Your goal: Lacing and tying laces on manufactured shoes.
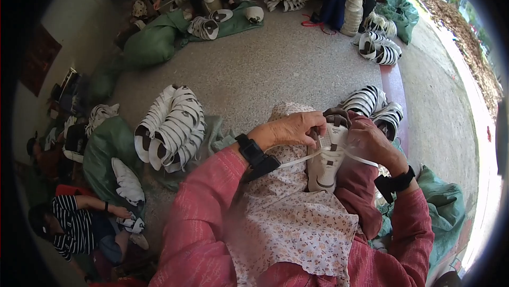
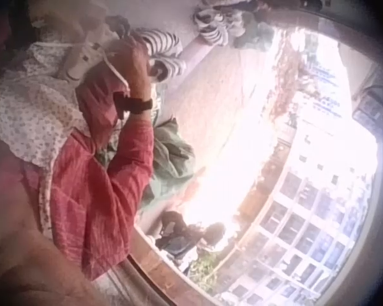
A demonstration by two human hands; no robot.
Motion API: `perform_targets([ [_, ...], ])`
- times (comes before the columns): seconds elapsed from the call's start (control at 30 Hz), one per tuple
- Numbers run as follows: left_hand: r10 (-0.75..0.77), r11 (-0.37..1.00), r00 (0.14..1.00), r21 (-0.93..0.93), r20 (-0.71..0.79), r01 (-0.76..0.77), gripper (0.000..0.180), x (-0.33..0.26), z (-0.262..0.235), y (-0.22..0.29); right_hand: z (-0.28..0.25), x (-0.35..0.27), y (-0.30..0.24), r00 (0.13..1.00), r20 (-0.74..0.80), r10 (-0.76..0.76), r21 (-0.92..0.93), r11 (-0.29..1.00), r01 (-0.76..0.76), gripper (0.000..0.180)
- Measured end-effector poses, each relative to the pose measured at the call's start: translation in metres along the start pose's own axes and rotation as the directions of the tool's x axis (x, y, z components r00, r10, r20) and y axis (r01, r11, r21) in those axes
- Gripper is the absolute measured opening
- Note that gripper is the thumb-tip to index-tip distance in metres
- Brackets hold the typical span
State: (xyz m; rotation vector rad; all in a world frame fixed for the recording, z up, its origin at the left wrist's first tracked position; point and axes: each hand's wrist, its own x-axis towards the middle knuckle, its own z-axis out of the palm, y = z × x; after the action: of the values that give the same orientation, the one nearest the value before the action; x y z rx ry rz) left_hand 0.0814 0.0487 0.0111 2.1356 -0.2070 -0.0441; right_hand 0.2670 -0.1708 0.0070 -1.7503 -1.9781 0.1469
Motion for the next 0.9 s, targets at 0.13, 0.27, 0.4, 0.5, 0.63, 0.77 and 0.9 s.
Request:
perform_targets([
  [0.13,0.011,0.996,1.0,-0.092,-0.023,-0.013,0.024,-0.008,-0.002,-0.007,-0.001,0.005,-0.002,1.0,0.017,-0.007,0.024,1.0,0.007,0.02],
  [0.27,0.069,0.996,0.995,0.054,-0.072,-0.065,0.021,-0.005,0.002,-0.014,-0.007,0.007,-0.02,0.995,-0.099,0.004,-0.025,1.0,-0.007,0.021],
  [0.4,0.143,0.986,0.986,0.101,-0.082,-0.135,0.02,-0.003,0.005,-0.017,-0.005,0.019,-0.036,0.987,-0.146,0.072,0.119,0.991,-0.055,0.022],
  [0.5,0.171,0.982,0.98,0.095,-0.099,-0.162,0.02,-0.002,0.008,-0.019,0.021,0.034,-0.044,0.993,-0.116,0.024,0.069,0.997,-0.016,0.017],
  [0.63,0.204,0.976,0.971,0.1,-0.123,-0.192,0.019,-0.004,0.008,-0.017,0.038,0.043,-0.037,0.984,-0.091,-0.152,-0.094,0.985,0.143,0.01],
  [0.77,0.061,0.998,0.992,0.008,-0.108,-0.06,0.02,-0.012,0.007,-0.013,-0.023,0.043,-0.04,0.995,-0.073,-0.071,-0.399,0.916,0.036,0.005],
  [0.9,0.056,0.995,0.993,0.091,-0.103,-0.047,0.026,-0.006,0.015,0.008,-0.066,0.008,-0.002,0.87,-0.273,0.41,-0.012,0.903,-0.429,0.013],
])
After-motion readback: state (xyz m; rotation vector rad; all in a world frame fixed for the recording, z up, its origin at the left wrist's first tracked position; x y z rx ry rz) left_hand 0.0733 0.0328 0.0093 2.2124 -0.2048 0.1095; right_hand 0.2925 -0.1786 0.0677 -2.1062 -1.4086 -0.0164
